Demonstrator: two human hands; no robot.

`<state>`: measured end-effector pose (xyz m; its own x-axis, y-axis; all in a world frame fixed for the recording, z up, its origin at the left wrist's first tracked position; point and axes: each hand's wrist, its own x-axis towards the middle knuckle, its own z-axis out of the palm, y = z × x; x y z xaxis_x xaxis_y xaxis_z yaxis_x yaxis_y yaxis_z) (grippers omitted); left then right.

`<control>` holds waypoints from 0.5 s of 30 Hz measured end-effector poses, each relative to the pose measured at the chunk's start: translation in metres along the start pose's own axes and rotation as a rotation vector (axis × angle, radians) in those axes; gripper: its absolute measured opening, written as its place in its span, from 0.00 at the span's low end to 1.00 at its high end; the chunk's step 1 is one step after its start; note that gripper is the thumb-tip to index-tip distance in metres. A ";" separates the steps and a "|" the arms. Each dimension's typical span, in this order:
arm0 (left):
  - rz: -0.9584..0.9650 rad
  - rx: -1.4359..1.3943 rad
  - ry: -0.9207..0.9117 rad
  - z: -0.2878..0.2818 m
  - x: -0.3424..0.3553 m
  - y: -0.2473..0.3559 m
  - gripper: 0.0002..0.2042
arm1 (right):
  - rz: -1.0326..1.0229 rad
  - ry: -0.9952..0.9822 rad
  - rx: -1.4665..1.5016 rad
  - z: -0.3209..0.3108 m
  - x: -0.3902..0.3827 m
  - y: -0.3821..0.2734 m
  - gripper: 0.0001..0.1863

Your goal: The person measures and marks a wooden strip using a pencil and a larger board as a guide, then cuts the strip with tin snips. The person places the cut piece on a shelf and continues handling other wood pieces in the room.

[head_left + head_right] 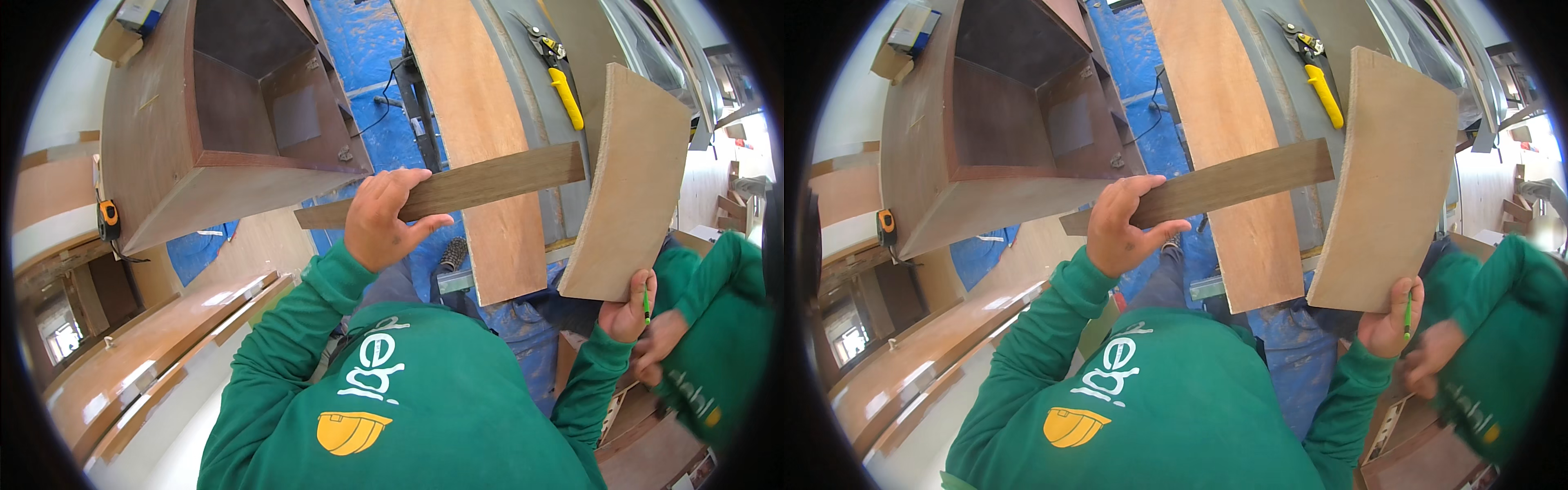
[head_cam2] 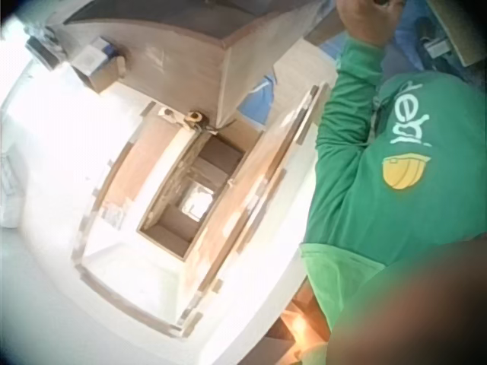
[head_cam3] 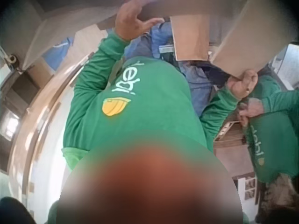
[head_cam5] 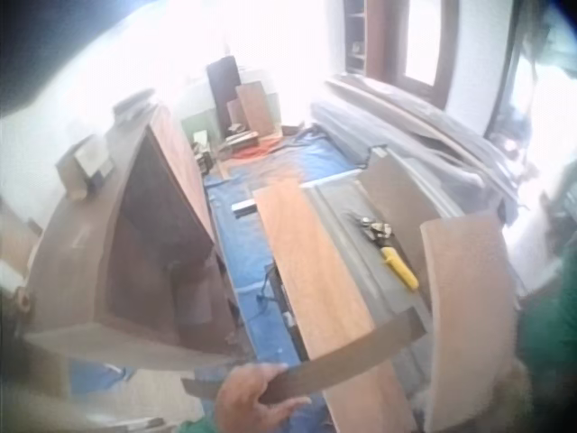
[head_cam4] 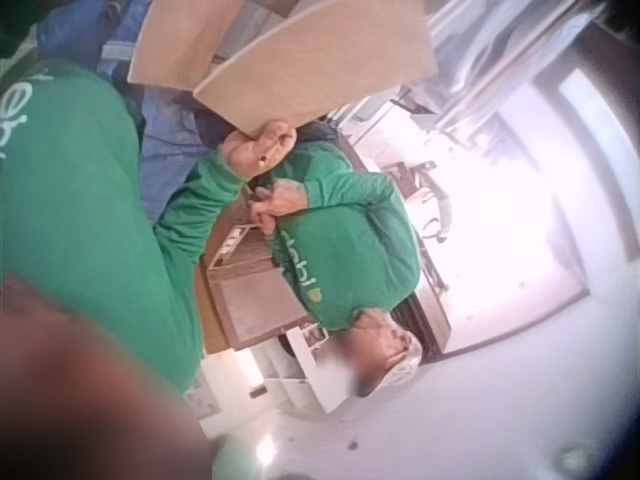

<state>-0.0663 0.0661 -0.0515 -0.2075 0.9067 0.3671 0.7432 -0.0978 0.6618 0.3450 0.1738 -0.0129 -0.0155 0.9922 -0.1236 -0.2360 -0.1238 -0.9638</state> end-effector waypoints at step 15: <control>-0.033 -0.102 0.029 -0.032 0.001 0.026 0.32 | -0.080 0.032 0.078 0.017 0.041 -0.009 0.14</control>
<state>-0.0677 0.0512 -0.0127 -0.2504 0.8980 0.3619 0.6673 -0.1107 0.7365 0.3302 0.2162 -0.0056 0.0372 0.9977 -0.0559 -0.3101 -0.0416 -0.9498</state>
